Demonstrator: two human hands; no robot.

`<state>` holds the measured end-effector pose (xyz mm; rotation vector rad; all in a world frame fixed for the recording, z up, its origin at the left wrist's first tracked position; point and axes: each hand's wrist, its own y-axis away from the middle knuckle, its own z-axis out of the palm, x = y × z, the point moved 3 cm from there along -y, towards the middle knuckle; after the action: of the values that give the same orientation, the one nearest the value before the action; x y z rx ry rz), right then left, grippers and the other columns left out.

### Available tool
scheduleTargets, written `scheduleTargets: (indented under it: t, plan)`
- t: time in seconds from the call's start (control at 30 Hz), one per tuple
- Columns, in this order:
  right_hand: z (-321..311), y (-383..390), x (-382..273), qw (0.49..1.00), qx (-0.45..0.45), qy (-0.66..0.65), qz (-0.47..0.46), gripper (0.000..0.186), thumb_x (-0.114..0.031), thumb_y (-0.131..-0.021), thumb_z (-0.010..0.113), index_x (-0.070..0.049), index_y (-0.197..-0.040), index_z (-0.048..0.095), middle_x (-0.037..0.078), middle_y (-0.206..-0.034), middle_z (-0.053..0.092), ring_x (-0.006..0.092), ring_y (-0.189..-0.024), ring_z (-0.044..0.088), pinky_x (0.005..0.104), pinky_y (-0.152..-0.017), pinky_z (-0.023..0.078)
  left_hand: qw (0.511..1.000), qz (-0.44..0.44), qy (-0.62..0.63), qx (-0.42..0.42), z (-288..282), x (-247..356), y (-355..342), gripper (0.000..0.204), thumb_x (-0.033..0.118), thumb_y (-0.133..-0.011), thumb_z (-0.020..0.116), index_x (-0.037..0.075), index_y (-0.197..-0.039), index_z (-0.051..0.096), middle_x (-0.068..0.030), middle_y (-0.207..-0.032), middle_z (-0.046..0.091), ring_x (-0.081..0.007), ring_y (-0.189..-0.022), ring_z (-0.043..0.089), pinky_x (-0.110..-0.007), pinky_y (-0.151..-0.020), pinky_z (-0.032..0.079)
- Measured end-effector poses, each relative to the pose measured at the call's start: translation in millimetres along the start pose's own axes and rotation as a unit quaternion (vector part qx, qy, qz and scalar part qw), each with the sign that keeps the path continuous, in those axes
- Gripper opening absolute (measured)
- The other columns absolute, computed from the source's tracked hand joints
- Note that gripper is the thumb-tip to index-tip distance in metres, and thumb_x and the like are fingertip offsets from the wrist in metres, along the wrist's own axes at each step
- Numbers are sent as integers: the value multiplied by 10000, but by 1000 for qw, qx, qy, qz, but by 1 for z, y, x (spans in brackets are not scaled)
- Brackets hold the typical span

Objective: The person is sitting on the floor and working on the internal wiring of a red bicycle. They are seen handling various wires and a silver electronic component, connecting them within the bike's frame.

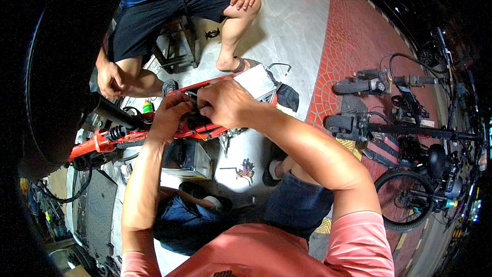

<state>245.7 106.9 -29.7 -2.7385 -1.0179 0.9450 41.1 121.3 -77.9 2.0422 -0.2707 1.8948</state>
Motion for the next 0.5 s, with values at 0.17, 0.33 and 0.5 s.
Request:
scheduleTargets:
  t: [0.17, 0.33, 0.5]
  plan:
    - [-1, -5, 15, 992, -59, -69, 86, 226, -228, -894, 779, -22, -976, 741, 149, -877, 738, 318, -859, 718, 437, -805, 548, 933, 222, -246, 142, 18, 37, 28, 30, -14, -938, 634, -25, -956, 655, -125, -868, 638, -269, -762, 612, -401, -720, 493]
    - [-1, -13, 34, 985, -81, -124, 93, 241, -228, -920, 769, -13, -1027, 755, 137, -896, 762, 240, -866, 726, 395, -811, 548, 882, 305, -335, 127, 34, 54, 51, 67, -5, -911, 632, 0, -976, 644, -183, -939, 635, -391, -865, 649, -459, -769, 518]
    - [3, -20, 43, 978, -59, -157, 123, 248, -224, -877, 778, -21, -1019, 792, 142, -886, 788, 250, -854, 756, 393, -809, 571, 850, 361, -375, -73, 106, 36, 113, 191, 64, -821, 699, 63, -1009, 732, -118, -964, 702, -292, -784, 674, -443, -655, 553]
